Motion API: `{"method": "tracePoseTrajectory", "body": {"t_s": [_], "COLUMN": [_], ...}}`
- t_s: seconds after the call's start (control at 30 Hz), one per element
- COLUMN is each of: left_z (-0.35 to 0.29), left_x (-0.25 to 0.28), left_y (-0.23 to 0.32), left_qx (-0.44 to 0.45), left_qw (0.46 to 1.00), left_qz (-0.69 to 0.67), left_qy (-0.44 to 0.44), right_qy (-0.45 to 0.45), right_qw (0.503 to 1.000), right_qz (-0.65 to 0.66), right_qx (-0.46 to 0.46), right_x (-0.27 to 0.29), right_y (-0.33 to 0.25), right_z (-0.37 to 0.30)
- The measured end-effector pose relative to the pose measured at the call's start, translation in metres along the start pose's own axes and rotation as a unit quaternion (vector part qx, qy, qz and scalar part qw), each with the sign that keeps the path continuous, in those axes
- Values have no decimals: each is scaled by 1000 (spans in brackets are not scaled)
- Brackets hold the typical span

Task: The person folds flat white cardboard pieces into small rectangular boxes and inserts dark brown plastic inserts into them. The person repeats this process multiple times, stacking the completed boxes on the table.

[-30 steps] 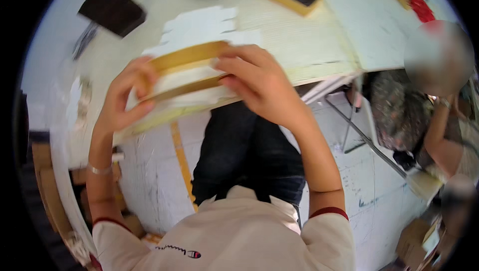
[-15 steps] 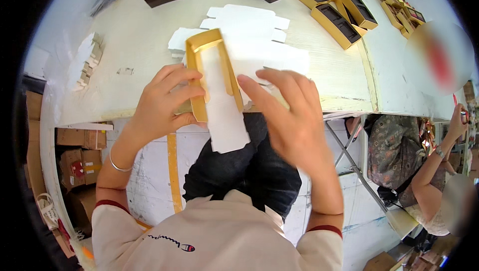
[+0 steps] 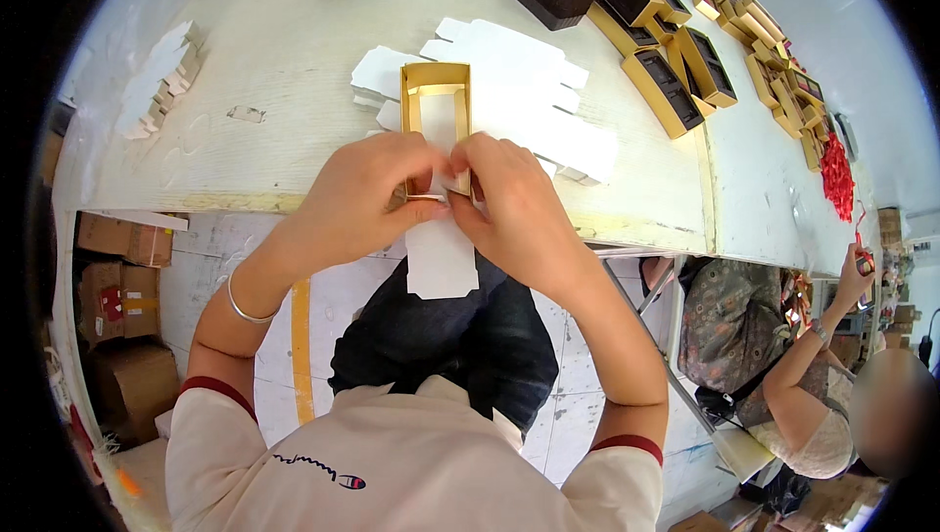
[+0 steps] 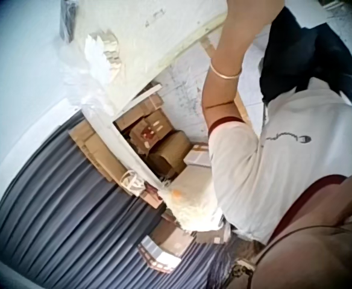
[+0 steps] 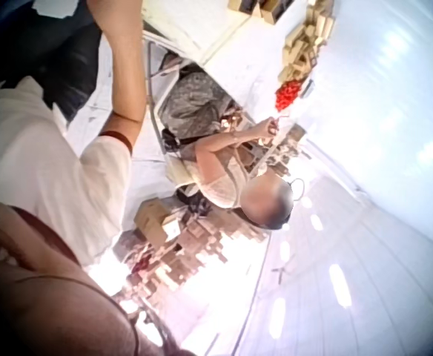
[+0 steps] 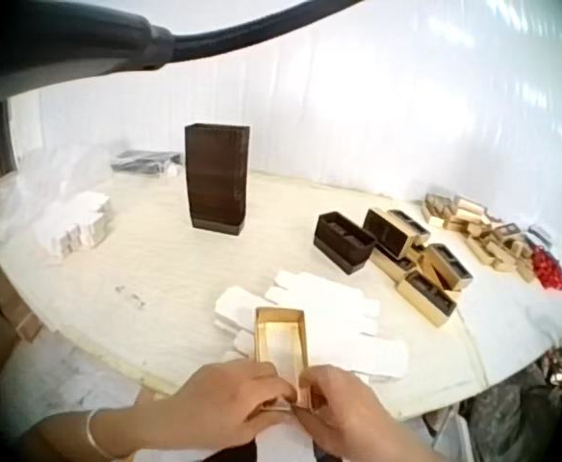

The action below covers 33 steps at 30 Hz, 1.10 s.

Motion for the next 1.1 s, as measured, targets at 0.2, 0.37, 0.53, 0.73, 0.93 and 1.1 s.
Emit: {"method": "tracePoseTrajectory", "body": {"t_s": [0.2, 0.37, 0.53, 0.73, 0.93, 1.1], "left_z": [-2, 2, 3, 2, -11, -16], "left_x": [-5, 2, 5, 9, 0, -15], "left_y": [-8, -3, -11, -15, -6, -4], "left_qx": [-40, -11, 11, 37, -37, -60], "left_qw": [998, 997, 993, 972, 990, 994], "left_qz": [-38, -75, -88, -222, -110, 21], "left_qy": [21, -28, -83, -63, 75, 86], "right_qy": [-12, 14, 157, 212, 200, 59], "right_qw": [1000, 973, 983, 959, 955, 971], "right_qz": [-14, -194, 26, 186, -199, -228], "right_qx": [7, 121, 93, 1, 93, 51], "right_x": [10, -12, -11, -10, -16, -16], "right_y": [-10, -17, 1, 2, -15, -12], "right_z": [-27, -48, -30, -2, -12, -8]}}
Point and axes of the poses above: each hand's wrist, its own z-axis towards the middle knuckle, its own x-axis out of the back of the hand, y = z × x, the point moved 4 cm from there along z, towards the middle knuckle, and after that the axes turned 15 degrees about -y, right-handed, at the moved point
